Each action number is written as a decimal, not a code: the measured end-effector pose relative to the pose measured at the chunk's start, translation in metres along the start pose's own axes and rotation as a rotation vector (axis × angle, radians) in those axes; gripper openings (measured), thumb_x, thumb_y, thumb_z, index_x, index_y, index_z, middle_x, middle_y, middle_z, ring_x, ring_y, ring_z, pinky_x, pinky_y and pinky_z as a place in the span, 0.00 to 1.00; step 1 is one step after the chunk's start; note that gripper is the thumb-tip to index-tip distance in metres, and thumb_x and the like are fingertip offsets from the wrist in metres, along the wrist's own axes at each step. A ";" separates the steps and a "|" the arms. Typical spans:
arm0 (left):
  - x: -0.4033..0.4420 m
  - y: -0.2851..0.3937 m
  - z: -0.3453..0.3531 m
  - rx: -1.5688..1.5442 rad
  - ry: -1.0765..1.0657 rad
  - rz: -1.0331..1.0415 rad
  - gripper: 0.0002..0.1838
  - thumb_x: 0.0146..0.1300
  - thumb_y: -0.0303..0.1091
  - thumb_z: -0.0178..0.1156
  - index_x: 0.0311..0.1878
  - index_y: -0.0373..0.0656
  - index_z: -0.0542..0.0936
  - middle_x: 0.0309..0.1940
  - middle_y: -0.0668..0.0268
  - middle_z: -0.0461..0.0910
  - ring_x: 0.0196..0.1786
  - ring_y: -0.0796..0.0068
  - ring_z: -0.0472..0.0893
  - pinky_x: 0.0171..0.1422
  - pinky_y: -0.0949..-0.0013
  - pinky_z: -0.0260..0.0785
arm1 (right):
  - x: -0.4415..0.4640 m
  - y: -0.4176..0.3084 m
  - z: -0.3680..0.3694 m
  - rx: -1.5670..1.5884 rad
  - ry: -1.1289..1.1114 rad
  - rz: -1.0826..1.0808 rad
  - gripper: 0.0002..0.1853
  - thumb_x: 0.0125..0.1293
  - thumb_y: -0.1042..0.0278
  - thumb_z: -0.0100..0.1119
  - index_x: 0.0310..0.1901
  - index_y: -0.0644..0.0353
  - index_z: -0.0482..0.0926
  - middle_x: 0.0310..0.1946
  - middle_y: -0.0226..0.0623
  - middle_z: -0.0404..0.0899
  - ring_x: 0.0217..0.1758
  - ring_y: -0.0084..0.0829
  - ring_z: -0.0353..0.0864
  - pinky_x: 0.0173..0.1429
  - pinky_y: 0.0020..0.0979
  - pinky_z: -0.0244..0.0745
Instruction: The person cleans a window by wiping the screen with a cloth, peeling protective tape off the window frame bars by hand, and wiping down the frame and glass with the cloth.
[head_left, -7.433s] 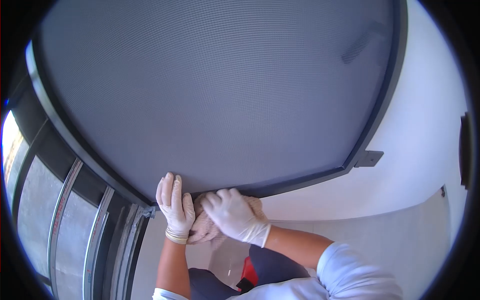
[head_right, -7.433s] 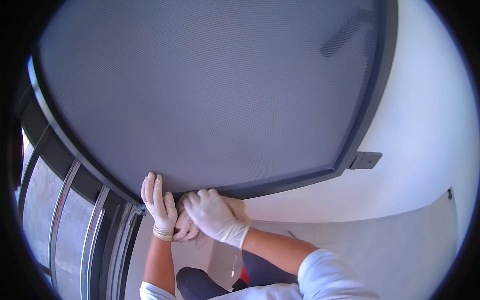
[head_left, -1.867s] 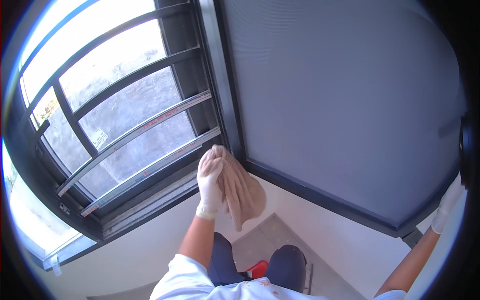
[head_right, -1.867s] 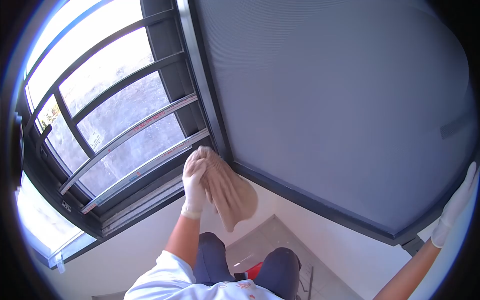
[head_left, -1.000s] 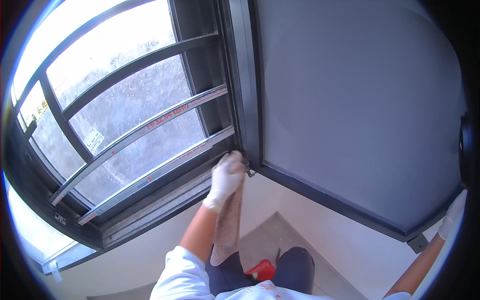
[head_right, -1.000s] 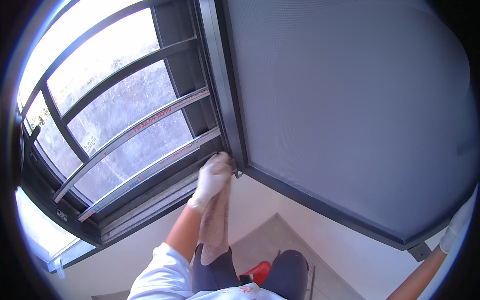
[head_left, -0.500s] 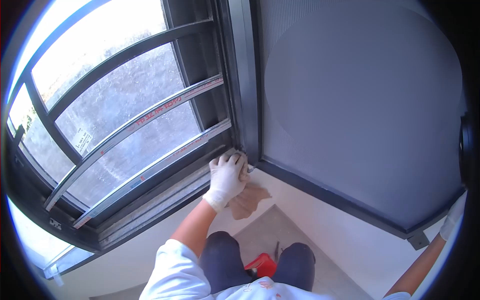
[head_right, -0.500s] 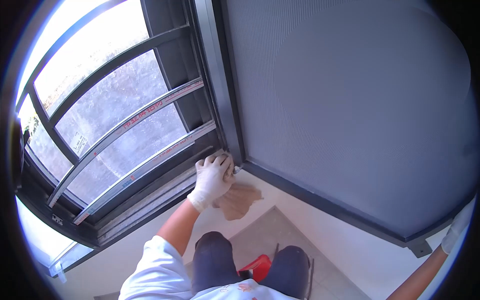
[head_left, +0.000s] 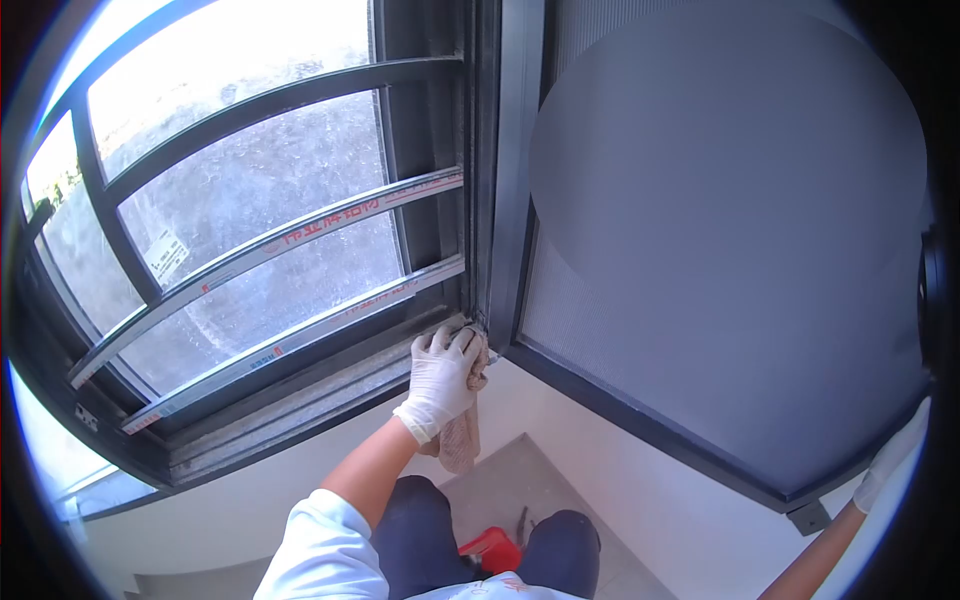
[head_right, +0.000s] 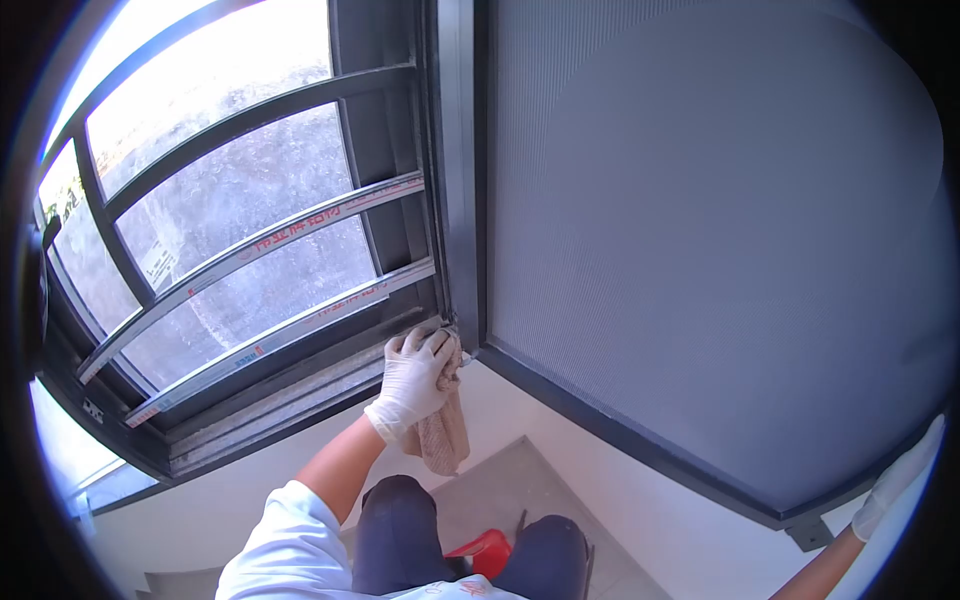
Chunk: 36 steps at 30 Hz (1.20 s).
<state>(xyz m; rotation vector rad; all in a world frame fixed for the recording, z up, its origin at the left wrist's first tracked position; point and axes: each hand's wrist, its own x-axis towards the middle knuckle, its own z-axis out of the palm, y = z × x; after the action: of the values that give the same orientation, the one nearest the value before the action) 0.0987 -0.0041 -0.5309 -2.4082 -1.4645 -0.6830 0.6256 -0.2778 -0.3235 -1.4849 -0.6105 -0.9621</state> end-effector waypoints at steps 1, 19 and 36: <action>0.004 0.001 0.003 0.007 0.005 -0.010 0.28 0.46 0.42 0.64 0.54 0.48 0.75 0.54 0.66 0.73 0.63 0.62 0.67 0.62 0.49 0.55 | 0.002 -0.002 0.000 0.034 -0.006 0.009 0.27 0.75 0.57 0.37 0.63 0.75 0.63 0.64 0.55 0.64 0.65 0.44 0.65 0.71 0.37 0.55; -0.031 0.009 0.011 0.161 -0.051 -0.052 0.37 0.49 0.36 0.61 0.67 0.48 0.66 0.66 0.64 0.64 0.73 0.54 0.56 0.72 0.40 0.41 | -0.005 -0.016 -0.006 -0.051 -0.010 -0.078 0.29 0.75 0.53 0.39 0.67 0.70 0.60 0.67 0.48 0.63 0.68 0.42 0.65 0.72 0.33 0.56; -0.055 0.061 0.046 -0.642 0.295 -0.189 0.36 0.48 0.18 0.52 0.67 0.40 0.65 0.68 0.51 0.61 0.72 0.39 0.55 0.72 0.47 0.49 | 0.004 -0.005 -0.001 0.053 0.006 -0.102 0.29 0.75 0.52 0.40 0.68 0.66 0.61 0.67 0.47 0.63 0.67 0.41 0.66 0.71 0.34 0.58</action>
<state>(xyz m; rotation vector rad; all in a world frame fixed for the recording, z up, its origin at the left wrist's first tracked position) 0.1432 -0.0550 -0.5960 -2.4364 -1.5195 -1.6933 0.6232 -0.2783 -0.3178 -1.4140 -0.7083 -1.0210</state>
